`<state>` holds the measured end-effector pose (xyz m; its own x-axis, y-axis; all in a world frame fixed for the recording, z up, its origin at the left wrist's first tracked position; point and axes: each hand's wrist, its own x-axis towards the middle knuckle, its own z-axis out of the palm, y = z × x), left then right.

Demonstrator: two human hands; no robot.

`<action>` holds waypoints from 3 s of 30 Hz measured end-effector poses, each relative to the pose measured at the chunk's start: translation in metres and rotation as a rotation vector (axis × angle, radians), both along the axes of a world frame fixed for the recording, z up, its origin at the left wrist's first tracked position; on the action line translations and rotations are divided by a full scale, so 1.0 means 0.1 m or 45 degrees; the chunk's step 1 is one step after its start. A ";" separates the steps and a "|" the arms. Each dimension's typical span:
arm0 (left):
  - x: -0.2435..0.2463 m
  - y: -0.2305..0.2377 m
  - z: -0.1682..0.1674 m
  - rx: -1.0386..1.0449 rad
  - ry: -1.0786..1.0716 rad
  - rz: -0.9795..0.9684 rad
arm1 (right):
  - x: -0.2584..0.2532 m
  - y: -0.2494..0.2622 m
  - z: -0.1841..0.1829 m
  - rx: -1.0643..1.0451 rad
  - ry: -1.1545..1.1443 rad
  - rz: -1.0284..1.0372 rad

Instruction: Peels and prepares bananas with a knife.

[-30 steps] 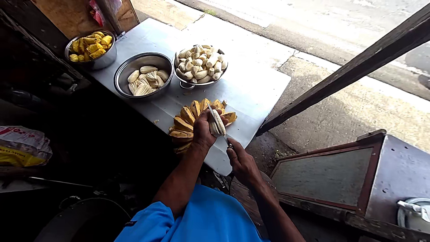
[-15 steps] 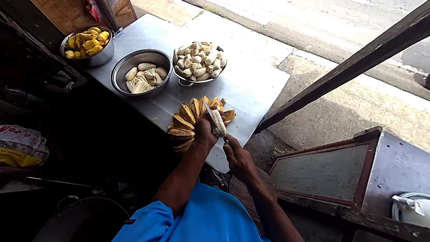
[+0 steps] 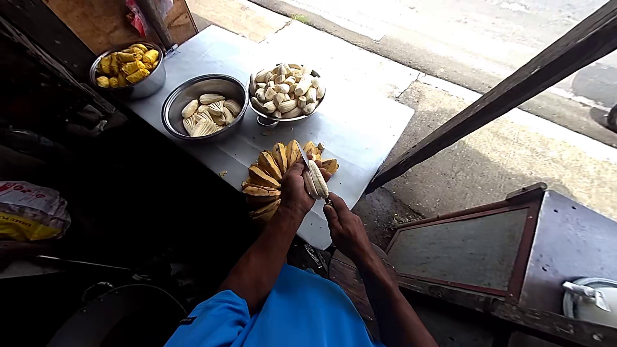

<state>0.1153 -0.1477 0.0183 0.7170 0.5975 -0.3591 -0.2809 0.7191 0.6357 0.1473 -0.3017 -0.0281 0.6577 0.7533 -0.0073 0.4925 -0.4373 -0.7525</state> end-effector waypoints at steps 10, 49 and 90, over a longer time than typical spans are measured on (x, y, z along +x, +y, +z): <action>0.14 0.31 0.00 -0.116 0.024 0.115 | -0.37 -0.39 0.06 0.088 0.107 0.063; 0.12 0.50 -0.09 -0.198 -0.178 0.217 | -0.25 -0.27 0.04 0.431 0.546 0.103; -0.03 -0.08 -0.14 0.184 0.259 0.005 | 0.01 0.10 -0.14 -0.122 0.043 -0.012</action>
<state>0.1122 -0.1553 0.0039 0.6359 0.6561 -0.4064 -0.1392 0.6155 0.7758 0.1478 -0.2918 -0.0424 0.6628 0.7419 -0.1014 0.4633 -0.5126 -0.7229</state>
